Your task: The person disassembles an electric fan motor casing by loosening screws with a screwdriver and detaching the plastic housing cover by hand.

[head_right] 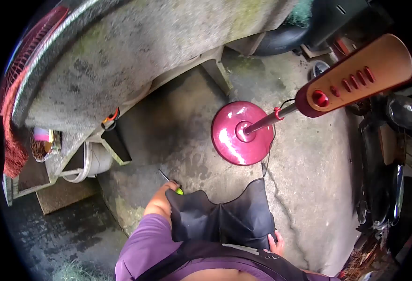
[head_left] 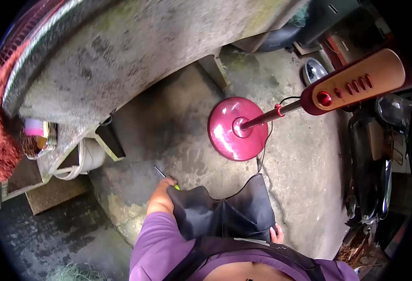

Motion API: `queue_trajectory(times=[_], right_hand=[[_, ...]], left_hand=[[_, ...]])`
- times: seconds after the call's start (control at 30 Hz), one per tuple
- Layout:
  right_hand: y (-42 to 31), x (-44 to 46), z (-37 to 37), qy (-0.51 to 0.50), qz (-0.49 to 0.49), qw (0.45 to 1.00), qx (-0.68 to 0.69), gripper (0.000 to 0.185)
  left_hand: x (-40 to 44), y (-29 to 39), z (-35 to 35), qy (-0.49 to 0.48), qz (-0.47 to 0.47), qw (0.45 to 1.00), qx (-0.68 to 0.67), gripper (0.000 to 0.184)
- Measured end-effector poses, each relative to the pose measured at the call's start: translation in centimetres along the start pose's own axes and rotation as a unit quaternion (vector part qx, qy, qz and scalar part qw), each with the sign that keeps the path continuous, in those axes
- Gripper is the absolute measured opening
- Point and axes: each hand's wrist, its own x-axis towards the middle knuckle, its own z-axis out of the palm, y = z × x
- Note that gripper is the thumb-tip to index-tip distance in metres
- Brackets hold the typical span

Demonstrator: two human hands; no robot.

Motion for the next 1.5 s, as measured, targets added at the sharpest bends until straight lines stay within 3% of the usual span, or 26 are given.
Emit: queue_trajectory(times=[0.2,0.27,0.33,0.4,0.47,0.53,0.57,0.6,0.63,0.67,0.7,0.77,0.8,0.83,0.87,0.93,1.07,1.2,1.27,1.33,1.4,1.43,1.47,1.5], right_hand=[[-4.3,1.9,-5.1,-0.058,0.028,0.997,0.036,0.063],[-6.8,3.0,-7.3,-0.079,0.042,0.995,0.033,0.057],[-7.1,3.4,-9.3,-0.153,0.060,0.986,0.035,0.057],[-9.2,4.3,-11.8,-0.198,0.106,0.972,0.065,0.060],[-9.8,5.0,-12.7,-0.223,0.150,0.960,0.080,0.059],[-10.4,7.4,-14.0,-0.318,0.249,0.912,0.069,0.060],[-10.5,9.2,-14.2,-0.353,0.264,0.896,0.043,0.062],[-9.8,10.4,-13.7,-0.364,0.266,0.893,-0.009,0.068],[-14.0,13.3,-17.9,-0.326,0.307,0.894,0.012,0.073],[-15.2,14.9,-19.4,-0.260,0.243,0.934,0.023,0.077],[-15.8,15.6,-20.0,-0.174,0.158,0.969,0.080,0.073],[-20.3,17.7,-25.8,-0.162,0.026,0.976,0.146,0.057],[-22.1,18.7,-28.9,-0.175,0.012,0.973,0.149,0.057],[-23.8,19.2,-31.9,-0.279,0.070,0.907,0.309,0.053],[-25.4,19.4,-34.6,-0.374,0.133,0.799,0.451,0.050],[-28.1,19.8,-40.1,-0.405,0.122,0.771,0.475,0.045],[-27.5,21.7,-40.4,-0.336,0.011,0.852,0.401,0.045],[-28.2,24.2,-37.8,-0.304,0.042,0.856,0.417,0.043],[-29.7,25.4,-36.9,-0.326,0.085,0.815,0.472,0.043],[-31.8,27.3,-36.2,-0.336,0.107,0.818,0.455,0.044],[-34.7,30.3,-36.4,-0.331,0.116,0.820,0.452,0.045],[-36.7,32.3,-36.7,-0.311,0.129,0.819,0.465,0.044],[-38.8,34.1,-37.0,-0.313,0.143,0.819,0.460,0.044],[-41.0,36.6,-37.4,-0.284,0.134,0.815,0.487,0.044]], left_hand=[[-3.3,2.9,-0.2,0.056,-0.050,0.981,-0.180,0.035],[-3.8,3.7,-0.3,0.151,-0.028,0.960,-0.236,0.028],[-3.2,5.0,-0.6,0.117,0.033,0.912,-0.391,0.018],[-11.1,10.2,-4.4,-0.035,0.019,0.818,-0.574,0.018],[-18.7,15.0,-6.0,-0.080,0.108,0.748,-0.650,0.021],[-28.5,21.2,-7.7,-0.079,0.145,0.744,-0.648,0.022],[-32.7,23.8,-8.2,-0.061,0.165,0.769,-0.614,0.024],[-36.6,25.9,-7.8,-0.040,0.176,0.789,-0.587,0.026],[-38.9,27.3,-6.4,0.023,0.214,0.809,-0.547,0.027],[-41.2,28.4,-5.3,0.092,0.245,0.825,-0.500,0.028],[-45.0,29.9,-5.3,0.082,0.272,0.817,-0.501,0.039],[-55.5,32.4,-6.5,0.038,0.295,0.803,-0.517,0.061],[-60.5,34.0,-7.8,0.004,0.297,0.793,-0.532,0.072],[-64.4,35.0,-9.0,-0.009,0.299,0.790,-0.536,0.076],[-67.7,35.5,-10.1,-0.024,0.299,0.787,-0.539,0.079],[-71.3,36.4,-12.5,-0.070,0.326,0.759,-0.559,0.059],[-74.0,37.2,-18.9,0.053,0.342,0.756,-0.556,0.032],[-71.2,37.1,-28.2,0.193,0.354,0.701,-0.589,0.023],[-68.2,36.6,-34.7,0.270,0.353,0.748,-0.493,0.021],[-62.6,35.7,-41.9,0.415,0.341,0.785,-0.308,0.023],[-52.5,33.4,-48.2,0.459,0.328,0.792,-0.235,0.032],[-50.4,33.7,-50.7,0.446,0.244,0.827,-0.239,0.034],[-47.4,33.4,-51.5,0.435,0.240,0.833,-0.243,0.034],[-43.7,33.2,-51.5,0.436,0.159,0.856,-0.228,0.034]])
